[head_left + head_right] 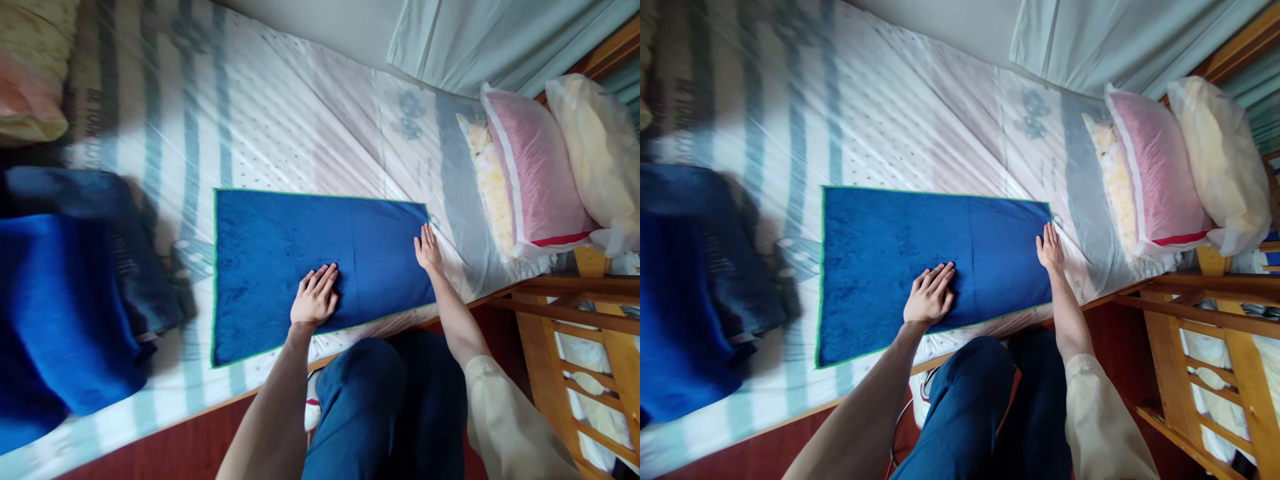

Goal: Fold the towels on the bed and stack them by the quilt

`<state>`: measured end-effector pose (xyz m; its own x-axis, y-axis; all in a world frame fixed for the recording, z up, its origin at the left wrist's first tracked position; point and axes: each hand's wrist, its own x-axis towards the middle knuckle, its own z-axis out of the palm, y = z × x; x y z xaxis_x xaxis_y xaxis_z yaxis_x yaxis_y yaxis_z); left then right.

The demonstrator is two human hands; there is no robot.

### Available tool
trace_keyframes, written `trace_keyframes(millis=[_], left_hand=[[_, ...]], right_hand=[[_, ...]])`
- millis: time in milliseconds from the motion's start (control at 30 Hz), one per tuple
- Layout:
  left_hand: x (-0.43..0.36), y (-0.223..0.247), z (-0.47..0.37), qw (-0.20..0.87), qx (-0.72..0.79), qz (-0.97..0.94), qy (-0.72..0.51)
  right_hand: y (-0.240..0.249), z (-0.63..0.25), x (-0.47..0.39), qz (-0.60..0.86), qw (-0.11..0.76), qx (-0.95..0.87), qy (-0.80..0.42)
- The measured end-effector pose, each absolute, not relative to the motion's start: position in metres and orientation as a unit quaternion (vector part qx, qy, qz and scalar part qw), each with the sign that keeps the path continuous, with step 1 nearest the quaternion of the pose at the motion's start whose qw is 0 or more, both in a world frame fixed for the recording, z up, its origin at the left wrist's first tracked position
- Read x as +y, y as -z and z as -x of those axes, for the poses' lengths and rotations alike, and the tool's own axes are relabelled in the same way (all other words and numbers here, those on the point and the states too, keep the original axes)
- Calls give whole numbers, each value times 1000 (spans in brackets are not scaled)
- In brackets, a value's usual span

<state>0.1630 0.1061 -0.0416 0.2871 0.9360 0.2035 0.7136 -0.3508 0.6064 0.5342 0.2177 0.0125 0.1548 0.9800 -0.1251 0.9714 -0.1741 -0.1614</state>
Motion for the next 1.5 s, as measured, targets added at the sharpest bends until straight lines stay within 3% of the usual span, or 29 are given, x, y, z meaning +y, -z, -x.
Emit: trace_keyframes(millis=[167,367,467,567,867,1033,1133,1300,1500], left_hand=[[107,41,-164,207,534,-773,-275],[107,43,-162,203,533,-776,-270],[107,43,-161,204,535,-776,-265],[107,41,-160,203,531,-779,-263],[106,37,-159,199,535,-781,-254],[106,36,-158,192,535,-784,-248],[106,35,-158,198,536,-786,-238],[107,36,-157,214,539,-779,-239],[107,35,-155,242,545,-772,-219]], right_hand=[[-12,-467,239,727,57,-677,-96],[-10,-318,239,488,61,-847,-199],[-8,-295,239,418,55,-877,-232],[-5,-325,249,441,59,-864,-235],[2,-511,293,736,46,-667,-101],[5,-529,303,762,28,-644,-62],[-2,-505,271,710,23,-702,-57],[-20,-490,160,567,-12,-809,-153],[-29,-556,91,685,-40,-715,-130]])
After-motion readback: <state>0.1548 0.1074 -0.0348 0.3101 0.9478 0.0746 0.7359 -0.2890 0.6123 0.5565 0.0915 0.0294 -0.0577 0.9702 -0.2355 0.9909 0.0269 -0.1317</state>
